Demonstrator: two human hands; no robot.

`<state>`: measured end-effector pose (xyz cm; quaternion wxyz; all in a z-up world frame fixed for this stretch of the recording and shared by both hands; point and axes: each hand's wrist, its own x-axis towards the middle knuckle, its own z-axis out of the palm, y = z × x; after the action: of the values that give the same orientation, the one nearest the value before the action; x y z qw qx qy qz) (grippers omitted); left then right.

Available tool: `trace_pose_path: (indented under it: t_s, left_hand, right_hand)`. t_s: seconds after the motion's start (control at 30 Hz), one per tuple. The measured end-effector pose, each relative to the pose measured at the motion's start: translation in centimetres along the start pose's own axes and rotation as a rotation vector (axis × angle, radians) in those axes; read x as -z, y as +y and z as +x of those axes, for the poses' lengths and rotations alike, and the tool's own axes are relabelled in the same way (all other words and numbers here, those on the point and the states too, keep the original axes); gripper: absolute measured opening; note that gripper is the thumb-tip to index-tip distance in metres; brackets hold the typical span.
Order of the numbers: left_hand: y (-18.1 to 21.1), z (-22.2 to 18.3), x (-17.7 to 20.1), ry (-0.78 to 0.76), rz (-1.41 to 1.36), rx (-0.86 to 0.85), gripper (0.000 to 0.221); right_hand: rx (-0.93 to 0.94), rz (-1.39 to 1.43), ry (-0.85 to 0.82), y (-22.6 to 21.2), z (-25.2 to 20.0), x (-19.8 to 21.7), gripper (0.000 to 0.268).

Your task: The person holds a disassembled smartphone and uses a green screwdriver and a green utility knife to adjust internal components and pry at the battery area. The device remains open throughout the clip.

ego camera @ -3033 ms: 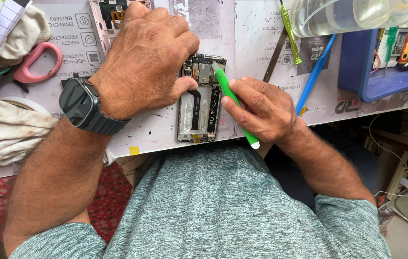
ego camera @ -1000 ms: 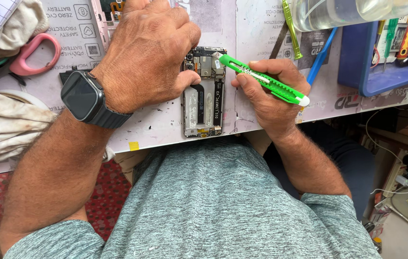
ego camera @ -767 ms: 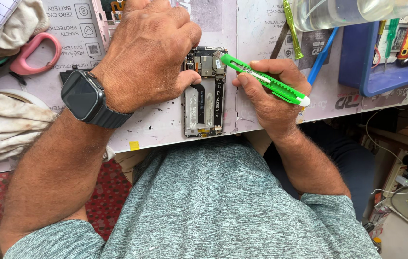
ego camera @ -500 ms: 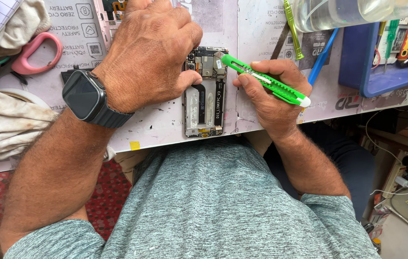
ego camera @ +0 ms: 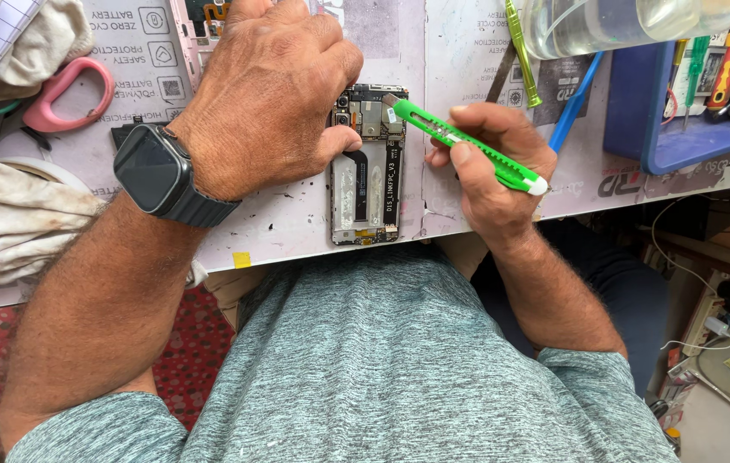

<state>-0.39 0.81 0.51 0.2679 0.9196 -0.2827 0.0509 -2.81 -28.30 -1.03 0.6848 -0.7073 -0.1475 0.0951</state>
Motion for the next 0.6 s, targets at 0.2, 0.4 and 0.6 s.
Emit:
trace_pose_path:
  t_s: [0.2,0.4,0.6]
  left_hand:
    - [0.0,0.0,0.1,0.000,-0.009,-0.001,0.050]
    - [-0.1,0.0,0.1,0.013,-0.005,-0.011,0.049]
    - [-0.1,-0.1,-0.1,0.024,-0.012,-0.015,0.049]
  right_hand:
    - [-0.019,0.016,0.014,-0.2,0.3,0.0,0.015]
    - [-0.002,0.224,0.052,-0.2,0.2,0.5,0.015]
    - [0.026,0.162,0.092,0.3,-0.2,1.6,0.011]
